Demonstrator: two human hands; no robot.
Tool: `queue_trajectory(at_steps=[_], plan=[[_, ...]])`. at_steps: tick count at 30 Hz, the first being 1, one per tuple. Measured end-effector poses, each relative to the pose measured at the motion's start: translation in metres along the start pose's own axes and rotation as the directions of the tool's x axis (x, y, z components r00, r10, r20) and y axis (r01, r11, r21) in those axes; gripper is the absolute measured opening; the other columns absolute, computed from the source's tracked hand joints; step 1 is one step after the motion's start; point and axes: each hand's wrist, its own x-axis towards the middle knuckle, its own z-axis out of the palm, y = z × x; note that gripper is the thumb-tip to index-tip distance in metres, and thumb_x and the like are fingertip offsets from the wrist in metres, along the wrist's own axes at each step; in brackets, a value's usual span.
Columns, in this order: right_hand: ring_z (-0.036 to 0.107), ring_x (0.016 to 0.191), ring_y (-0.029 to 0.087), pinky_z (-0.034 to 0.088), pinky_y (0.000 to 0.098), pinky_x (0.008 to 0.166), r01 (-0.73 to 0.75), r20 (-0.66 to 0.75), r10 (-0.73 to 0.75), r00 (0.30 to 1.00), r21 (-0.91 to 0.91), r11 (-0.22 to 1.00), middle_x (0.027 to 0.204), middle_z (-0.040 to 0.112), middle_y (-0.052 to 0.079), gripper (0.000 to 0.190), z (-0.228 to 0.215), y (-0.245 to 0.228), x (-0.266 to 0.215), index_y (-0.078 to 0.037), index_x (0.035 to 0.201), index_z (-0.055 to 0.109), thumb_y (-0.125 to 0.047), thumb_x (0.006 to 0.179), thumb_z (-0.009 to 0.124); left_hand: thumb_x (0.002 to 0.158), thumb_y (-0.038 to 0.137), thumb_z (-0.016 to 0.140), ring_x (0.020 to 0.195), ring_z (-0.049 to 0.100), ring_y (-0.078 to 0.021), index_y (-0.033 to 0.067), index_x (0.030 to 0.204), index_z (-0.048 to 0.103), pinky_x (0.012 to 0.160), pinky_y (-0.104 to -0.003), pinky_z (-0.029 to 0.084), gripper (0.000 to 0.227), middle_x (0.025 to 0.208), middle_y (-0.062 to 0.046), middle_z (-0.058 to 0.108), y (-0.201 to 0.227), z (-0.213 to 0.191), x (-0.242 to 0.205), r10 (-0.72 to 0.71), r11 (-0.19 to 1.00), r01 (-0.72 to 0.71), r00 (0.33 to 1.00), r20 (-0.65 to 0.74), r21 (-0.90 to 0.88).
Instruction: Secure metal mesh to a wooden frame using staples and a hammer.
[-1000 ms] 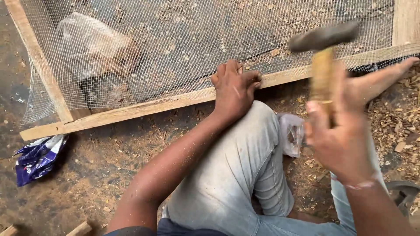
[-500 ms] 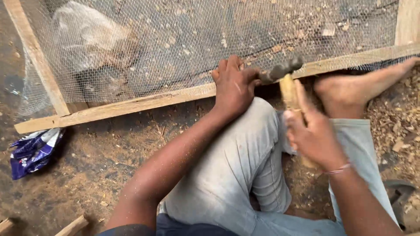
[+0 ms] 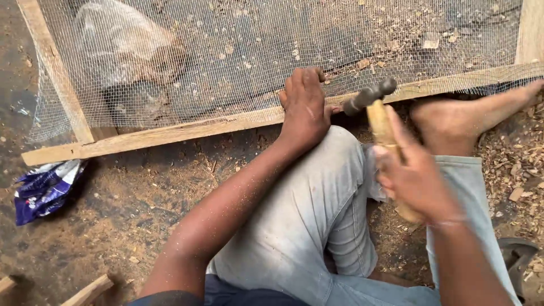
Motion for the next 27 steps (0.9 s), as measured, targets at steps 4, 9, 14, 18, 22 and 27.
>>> queue_trajectory(at_steps=[4,9,14,18,22,27], plan=[[0.054,0.064,0.016,0.052,0.0327,0.053,0.116,-0.095,-0.122,0.988,-0.067,0.991,0.086,0.057,0.007,0.061,-0.033,0.034,0.003,-0.027,0.165,0.033,-0.023,0.109,0.055,0.08,0.011,0.081,0.108,0.042,-0.0271,0.0077,0.126,0.038,0.091,-0.045,0.03,0.063,0.115,-0.013,0.041,0.002,-0.001,-0.003,0.03,0.999,-0.03,1.0,-0.005,-0.028],[0.059,0.083,0.021,0.054,0.0345,0.072,0.514,-0.157,-0.618,0.77,-0.42,0.748,0.1,0.061,0.012,0.037,-0.074,0.236,0.097,-0.011,0.152,0.045,-0.023,0.118,0.046,0.081,0.011,0.08,0.107,0.043,-0.0276,0.0073,0.125,0.038,0.09,-0.045,0.03,0.062,0.114,-0.013,0.04,-0.002,-0.006,-0.003,0.034,0.998,-0.032,0.998,0.045,-0.058],[0.058,0.058,0.018,0.054,0.0359,0.054,-0.239,-0.075,0.23,0.97,-0.43,0.871,0.072,0.064,0.009,0.072,0.011,-0.04,0.001,-0.029,0.172,0.023,-0.029,0.107,0.056,0.083,-0.001,0.068,0.112,0.043,-0.0284,0.0063,0.128,0.038,0.095,-0.045,0.031,0.055,0.117,-0.014,0.041,-0.007,0.003,-0.003,0.066,0.997,-0.065,0.998,0.004,-0.05],[0.058,0.057,0.017,0.052,0.0317,0.048,0.076,-0.125,-0.114,0.986,-0.275,0.958,0.074,0.061,0.009,0.077,-0.01,-0.051,-0.017,-0.023,0.176,0.021,-0.022,0.107,0.055,0.087,0.0,0.068,0.11,0.043,-0.0294,0.0037,0.128,0.037,0.092,-0.046,0.03,0.052,0.114,-0.015,0.041,-0.009,0.001,-0.005,0.075,0.995,-0.074,0.997,0.013,-0.061],[0.053,0.056,0.016,0.048,0.0314,0.047,0.302,-0.236,-0.38,0.895,-0.308,0.902,0.084,0.06,0.007,0.062,-0.013,-0.075,-0.007,-0.021,0.168,0.029,-0.023,0.108,0.047,0.082,0.003,0.073,0.108,0.043,-0.0308,0.0026,0.127,0.038,0.091,-0.046,0.029,0.057,0.114,-0.017,0.042,-0.007,-0.004,-0.005,0.08,0.993,-0.075,0.996,0.045,-0.093],[0.062,0.067,0.015,0.047,0.0288,0.06,0.188,0.153,-0.109,0.982,-0.814,0.549,0.083,0.065,0.013,0.074,-0.025,-0.038,0.014,-0.023,0.17,0.018,-0.03,0.108,0.059,0.078,0.003,0.075,0.108,0.043,-0.0325,0.0013,0.129,0.037,0.091,-0.046,0.029,0.064,0.115,-0.018,0.042,-0.014,-0.003,-0.006,0.151,0.984,-0.147,0.988,0.037,-0.101]])
